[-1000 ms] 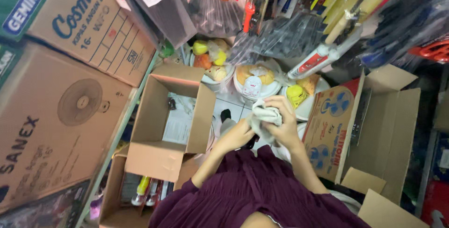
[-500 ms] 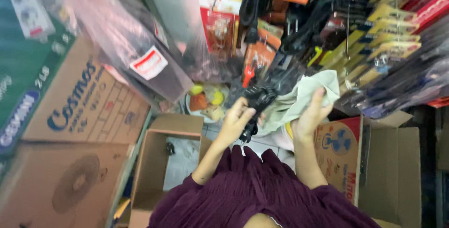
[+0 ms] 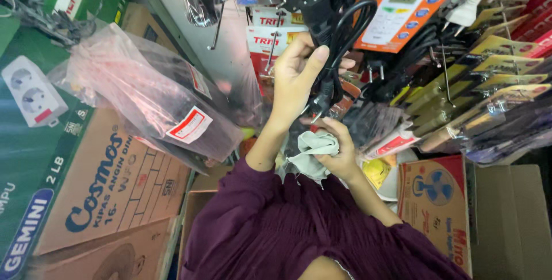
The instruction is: The person wipes different parts of multiple power cables and electrical plugs using a cloth while standing in a storage area.
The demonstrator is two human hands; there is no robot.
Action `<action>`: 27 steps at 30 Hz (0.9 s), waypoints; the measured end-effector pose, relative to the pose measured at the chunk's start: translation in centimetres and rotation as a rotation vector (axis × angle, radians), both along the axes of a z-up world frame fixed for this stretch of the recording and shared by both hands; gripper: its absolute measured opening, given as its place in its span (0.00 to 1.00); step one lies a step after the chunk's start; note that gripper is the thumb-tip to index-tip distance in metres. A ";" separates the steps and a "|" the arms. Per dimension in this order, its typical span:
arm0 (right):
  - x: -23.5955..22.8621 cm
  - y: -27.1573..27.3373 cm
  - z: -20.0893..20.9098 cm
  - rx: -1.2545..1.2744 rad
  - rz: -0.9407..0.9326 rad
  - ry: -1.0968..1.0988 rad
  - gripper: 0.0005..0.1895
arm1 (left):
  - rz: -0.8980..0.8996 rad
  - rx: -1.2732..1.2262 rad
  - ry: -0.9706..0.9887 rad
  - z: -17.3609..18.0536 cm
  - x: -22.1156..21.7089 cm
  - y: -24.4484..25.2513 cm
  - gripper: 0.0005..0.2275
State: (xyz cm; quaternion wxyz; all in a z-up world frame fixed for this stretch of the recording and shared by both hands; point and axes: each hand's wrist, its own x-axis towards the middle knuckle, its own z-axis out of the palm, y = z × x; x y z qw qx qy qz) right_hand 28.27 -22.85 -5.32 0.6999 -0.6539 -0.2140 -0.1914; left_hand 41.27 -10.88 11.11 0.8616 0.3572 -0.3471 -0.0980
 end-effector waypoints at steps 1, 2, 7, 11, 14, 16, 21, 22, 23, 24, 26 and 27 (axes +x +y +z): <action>0.3 0.2 -0.3 0.002 -0.018 -0.005 0.42 | -0.004 -0.004 -0.008 0.0 0.5 -0.2 0.09; 0.4 0.2 -0.6 0.003 -0.037 -0.010 0.42 | -0.001 0.009 -0.003 -0.2 0.9 -0.4 0.09; 0.7 0.1 -1.8 -0.029 -0.245 0.062 0.41 | -0.020 0.048 0.053 -1.5 2.3 -1.3 0.13; 0.8 0.0 -2.3 -0.022 -0.232 0.068 0.41 | -0.004 0.062 0.055 -2.0 2.7 -1.5 0.14; 0.9 0.0 -2.1 -0.028 -0.241 0.068 0.44 | -0.009 0.060 0.067 -1.8 3.0 -1.6 0.16; 1.0 0.2 -1.7 -0.040 -0.257 0.057 0.45 | -0.032 0.051 0.088 -1.7 3.2 -1.7 0.18; 1.5 0.6 0.2 -0.068 -0.277 0.076 0.44 | -0.013 0.055 0.095 -2.1 3.6 -2.3 0.18; 1.7 0.7 0.7 -0.082 -0.286 0.057 0.44 | 0.001 0.062 0.097 -2.3 3.7 -2.4 0.17; 1.8 0.9 1.1 -0.096 -0.295 0.039 0.44 | 0.035 0.058 0.070 -2.5 3.9 -2.5 0.16; 1.9 1.0 1.6 -0.096 -0.298 0.048 0.45 | 0.071 0.054 0.043 -2.7 4.0 -2.6 0.15; 2.0 1.2 2.5 -0.097 -0.305 0.067 0.46 | 0.156 0.064 -0.001 -3.1 4.5 -2.9 0.14; 2.0 1.4 2.9 -0.109 -0.307 0.065 0.45 | 0.206 0.076 -0.019 -3.4 4.8 -3.0 0.14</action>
